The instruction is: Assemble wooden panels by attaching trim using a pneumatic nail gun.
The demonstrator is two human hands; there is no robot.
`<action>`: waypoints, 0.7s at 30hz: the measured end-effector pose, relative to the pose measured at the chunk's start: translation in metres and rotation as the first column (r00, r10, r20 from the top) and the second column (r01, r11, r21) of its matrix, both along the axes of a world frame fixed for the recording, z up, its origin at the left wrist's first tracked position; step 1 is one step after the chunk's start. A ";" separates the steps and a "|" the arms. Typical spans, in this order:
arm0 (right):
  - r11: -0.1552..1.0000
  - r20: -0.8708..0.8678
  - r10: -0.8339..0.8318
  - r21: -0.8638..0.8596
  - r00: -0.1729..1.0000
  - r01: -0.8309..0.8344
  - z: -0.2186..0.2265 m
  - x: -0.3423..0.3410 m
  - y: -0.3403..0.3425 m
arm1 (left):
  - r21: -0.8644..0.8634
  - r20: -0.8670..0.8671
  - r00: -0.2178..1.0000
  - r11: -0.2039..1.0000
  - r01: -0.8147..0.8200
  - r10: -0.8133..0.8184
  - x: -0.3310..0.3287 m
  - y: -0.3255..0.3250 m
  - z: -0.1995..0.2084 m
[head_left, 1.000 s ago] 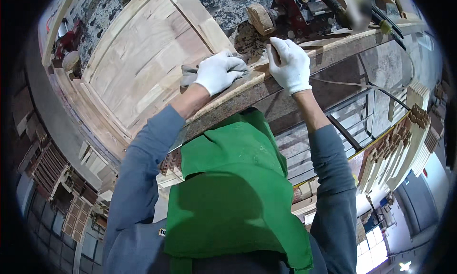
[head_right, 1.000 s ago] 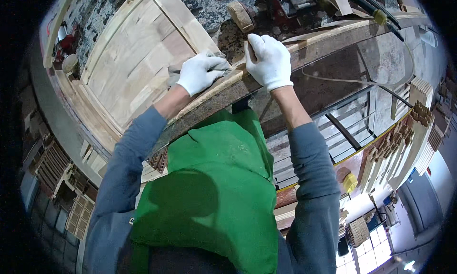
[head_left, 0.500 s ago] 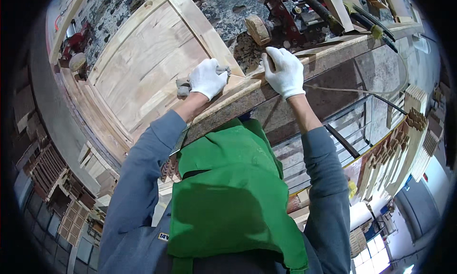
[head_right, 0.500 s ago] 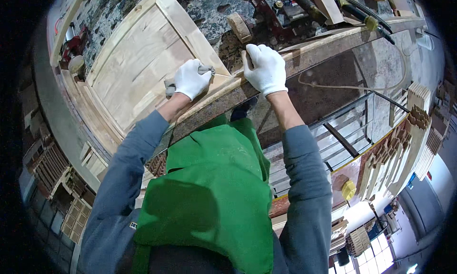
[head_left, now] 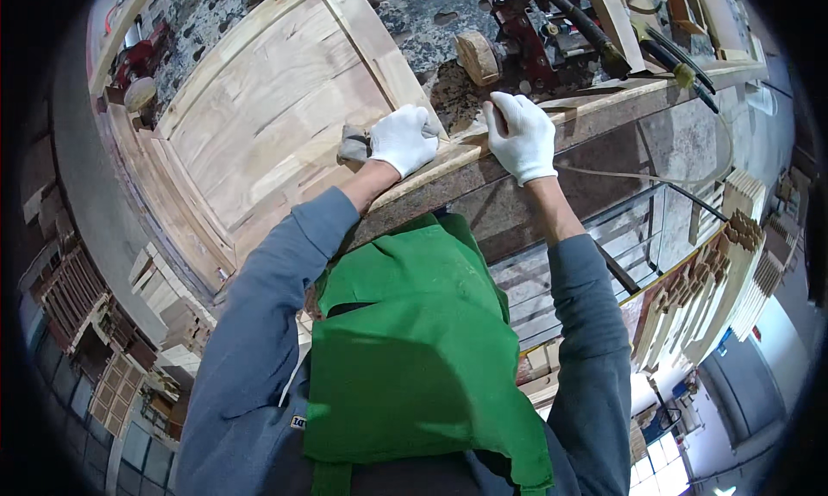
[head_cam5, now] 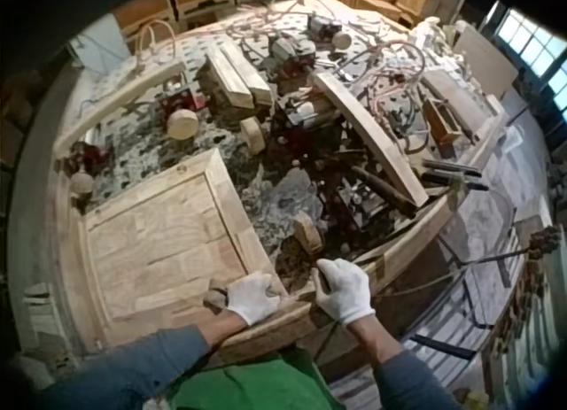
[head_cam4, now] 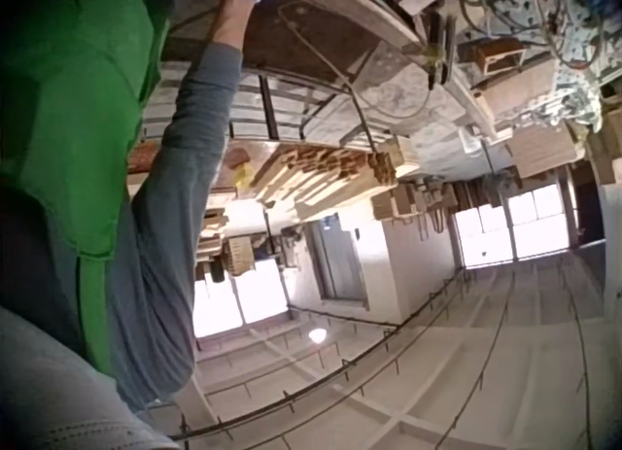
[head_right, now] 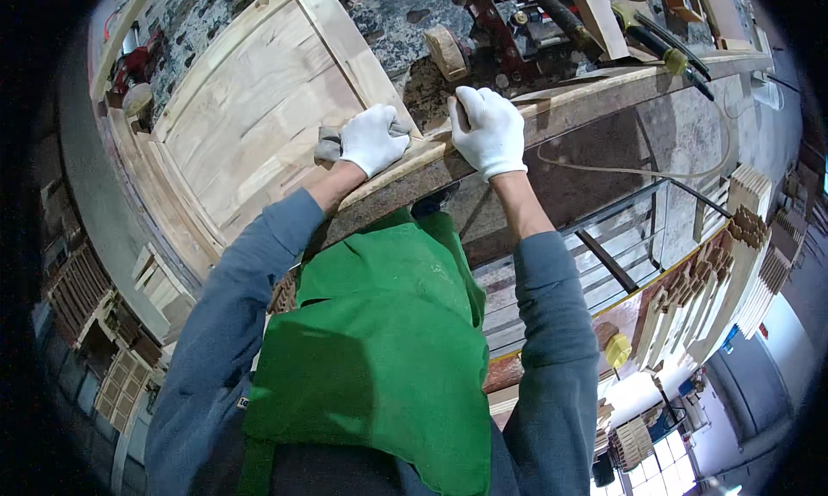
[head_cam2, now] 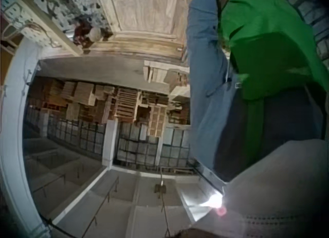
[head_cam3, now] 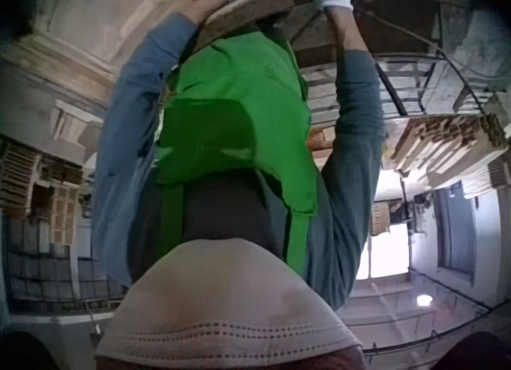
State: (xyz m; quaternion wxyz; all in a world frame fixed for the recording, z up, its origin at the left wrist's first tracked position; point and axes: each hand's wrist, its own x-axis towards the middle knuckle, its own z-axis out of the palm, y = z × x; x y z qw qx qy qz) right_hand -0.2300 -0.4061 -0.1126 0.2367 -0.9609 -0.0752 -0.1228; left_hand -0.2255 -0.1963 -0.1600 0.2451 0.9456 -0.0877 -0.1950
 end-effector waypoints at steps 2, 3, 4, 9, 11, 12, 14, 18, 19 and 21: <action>1.000 -0.002 0.004 0.009 1.000 -0.004 0.002 0.002 -0.001 | 0.027 -0.004 1.000 0.999 -0.029 0.029 0.002 0.004 0.000; 1.000 -0.012 0.004 0.006 1.000 -0.004 0.004 0.002 -0.001 | 0.033 -0.004 0.997 0.996 -0.081 0.081 0.004 0.008 0.001; 1.000 -0.025 0.001 0.005 1.000 -0.001 0.004 0.002 -0.001 | 0.041 -0.006 0.992 0.991 -0.129 0.130 0.005 0.015 0.001; 1.000 -0.078 -0.012 0.008 0.997 0.013 0.007 0.008 -0.002 | 0.145 0.021 0.931 0.920 -0.365 0.366 0.017 0.070 0.011; 1.000 -0.111 -0.022 0.005 0.994 0.023 0.010 0.003 -0.001 | -0.252 -0.058 0.838 0.805 -0.538 0.542 0.012 0.095 0.014; 1.000 -0.112 -0.018 0.007 0.994 0.019 0.009 0.003 -0.001 | -0.250 -0.058 0.836 0.803 -0.542 0.546 0.009 0.100 0.015; 1.000 -0.099 -0.006 -0.003 0.995 0.005 0.006 0.003 -0.002 | -0.222 0.031 0.890 0.872 -0.437 0.454 0.002 0.108 0.016; 1.000 -0.090 0.007 -0.020 0.996 -0.009 0.005 0.003 -0.003 | -0.206 0.112 0.929 0.923 -0.324 0.351 -0.006 0.109 0.013; 1.000 -0.092 0.007 -0.023 0.996 -0.009 0.006 0.004 -0.002 | -0.226 0.112 0.930 0.920 -0.320 0.351 -0.008 0.105 0.012; 1.000 -0.096 0.006 -0.028 0.995 -0.008 0.006 0.003 0.000 | -0.265 0.110 0.931 0.913 -0.310 0.348 -0.010 0.098 0.009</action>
